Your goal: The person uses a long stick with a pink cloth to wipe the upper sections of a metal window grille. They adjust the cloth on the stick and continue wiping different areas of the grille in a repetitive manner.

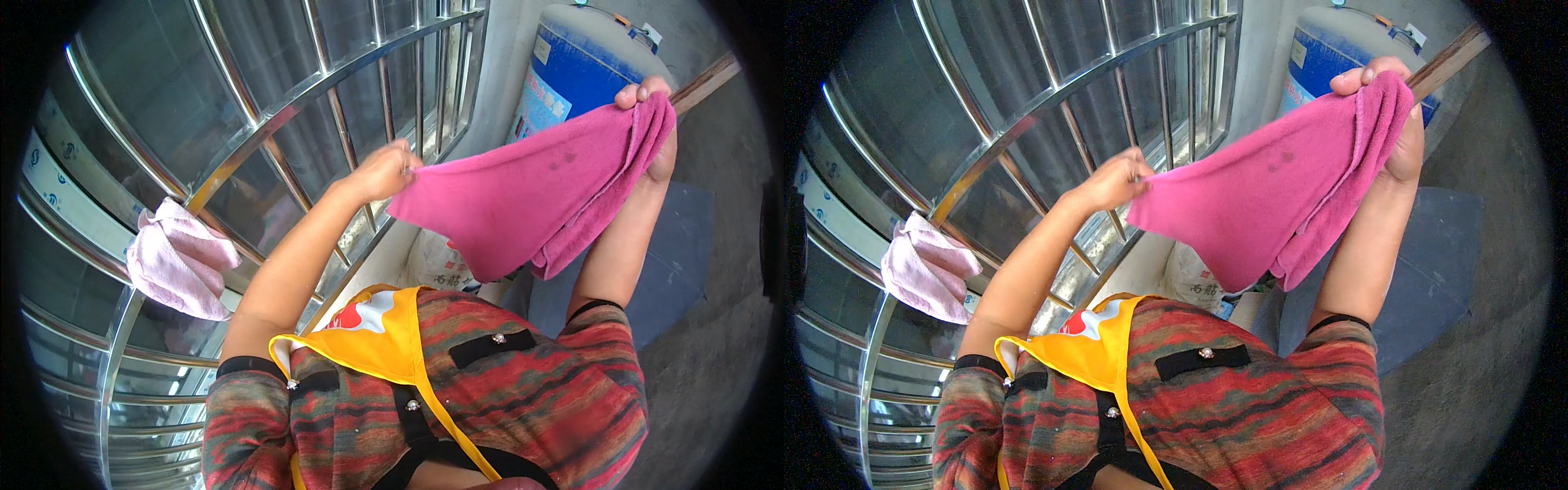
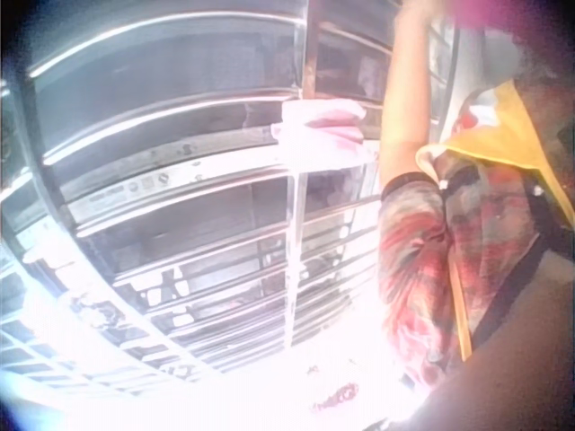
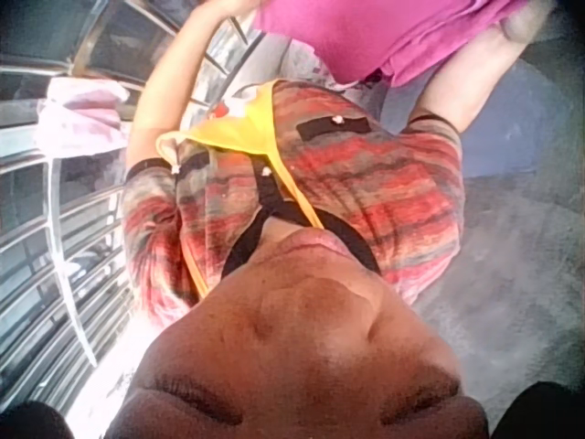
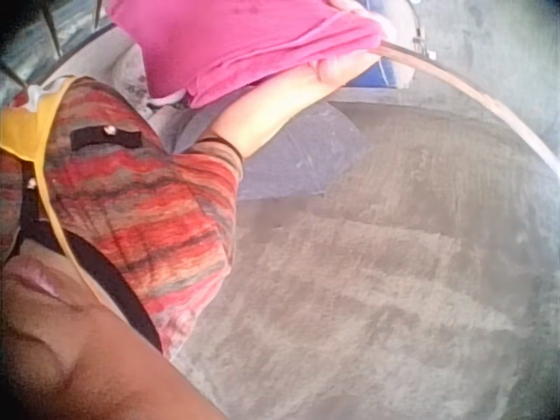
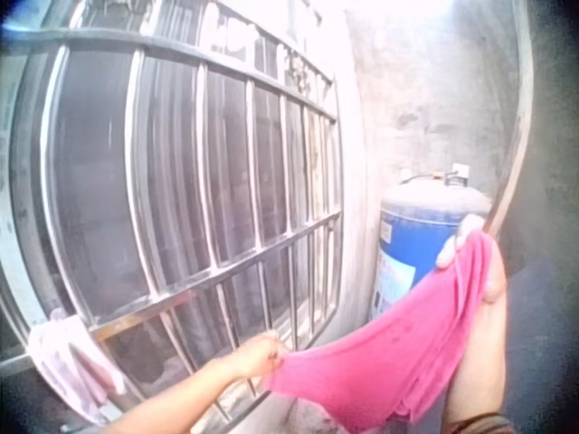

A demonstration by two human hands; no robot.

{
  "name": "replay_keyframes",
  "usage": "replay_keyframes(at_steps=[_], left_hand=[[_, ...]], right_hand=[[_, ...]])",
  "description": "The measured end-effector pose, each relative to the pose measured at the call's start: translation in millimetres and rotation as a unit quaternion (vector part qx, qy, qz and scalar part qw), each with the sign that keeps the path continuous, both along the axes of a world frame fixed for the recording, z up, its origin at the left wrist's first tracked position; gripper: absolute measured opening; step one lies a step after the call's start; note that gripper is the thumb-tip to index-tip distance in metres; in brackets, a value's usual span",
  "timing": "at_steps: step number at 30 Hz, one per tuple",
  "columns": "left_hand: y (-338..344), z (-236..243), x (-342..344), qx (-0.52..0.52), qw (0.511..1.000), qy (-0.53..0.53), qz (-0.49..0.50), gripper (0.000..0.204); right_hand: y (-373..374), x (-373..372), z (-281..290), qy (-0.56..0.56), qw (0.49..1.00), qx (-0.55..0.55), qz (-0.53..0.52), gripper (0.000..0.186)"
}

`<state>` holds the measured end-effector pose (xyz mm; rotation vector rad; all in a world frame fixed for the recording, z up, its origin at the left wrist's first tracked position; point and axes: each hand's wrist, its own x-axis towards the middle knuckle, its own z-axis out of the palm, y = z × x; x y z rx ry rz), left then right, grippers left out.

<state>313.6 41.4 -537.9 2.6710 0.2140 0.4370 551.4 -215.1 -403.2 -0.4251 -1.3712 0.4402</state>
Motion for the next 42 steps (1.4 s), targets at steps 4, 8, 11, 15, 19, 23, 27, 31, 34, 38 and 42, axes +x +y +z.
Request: replay_keyframes(at_steps=[4, 8, 11, 15, 19, 23, 27, 31, 34, 38, 42], left_hand=[[-4.5, 33.1, 13.4, -0.015, 0.986, -0.165, 0.023, 0.030], [-19.3, 58.6, 23.4, -0.163, 0.952, -0.259, -0.027, 0.026], [-18.7, 75.1, 18.3, -0.334, 0.909, -0.245, -0.037, 0.031], [-24.6, 82.6, 7.4, -0.486, 0.845, -0.220, 0.029, 0.038], [-36.3, 96.3, 1.8, -0.572, 0.778, -0.224, -0.133, 0.043], [-46.4, 112.6, -5.5, -0.633, 0.717, -0.188, -0.223, 0.045], [-54.1, 111.3, -1.6, -0.641, 0.714, -0.143, -0.243, 0.047], [-49.7, 104.6, 2.7, -0.654, 0.710, -0.118, -0.232, 0.045], [-48.4, 99.1, 6.3, -0.721, 0.656, -0.098, -0.198, 0.042], [-53.4, 95.3, 10.0, -0.826, 0.518, -0.062, -0.211, 0.039], [-58.0, 97.9, 7.7, -0.809, 0.496, -0.050, -0.311, 0.039]], right_hand=[[6.4, -17.6, -5.3, 0.007, 0.998, -0.011, 0.059, 0.018], [21.5, -33.9, -17.7, 0.013, 0.995, -0.030, 0.093, 0.017], [28.2, -36.7, -18.7, -0.008, 0.994, -0.054, 0.094, 0.018], [38.8, -43.6, -20.5, -0.018, 0.991, -0.071, 0.113, 0.021], [54.4, -53.0, -21.8, -0.028, 0.987, -0.087, 0.132, 0.016], [67.9, -59.3, -23.9, -0.049, 0.989, -0.114, 0.082, 0.017], [82.0, -63.4, -29.4, -0.071, 0.989, -0.113, 0.066, 0.020], [83.8, -64.0, -29.1, -0.100, 0.983, -0.142, 0.065, 0.018], [82.5, -67.4, -28.8, -0.097, 0.981, -0.120, 0.118, 0.016], [81.1, -69.1, -26.6, -0.116, 0.980, -0.147, 0.062, 0.013], [80.0, -69.7, -30.2, -0.120, 0.982, -0.147, 0.006, 0.013]])
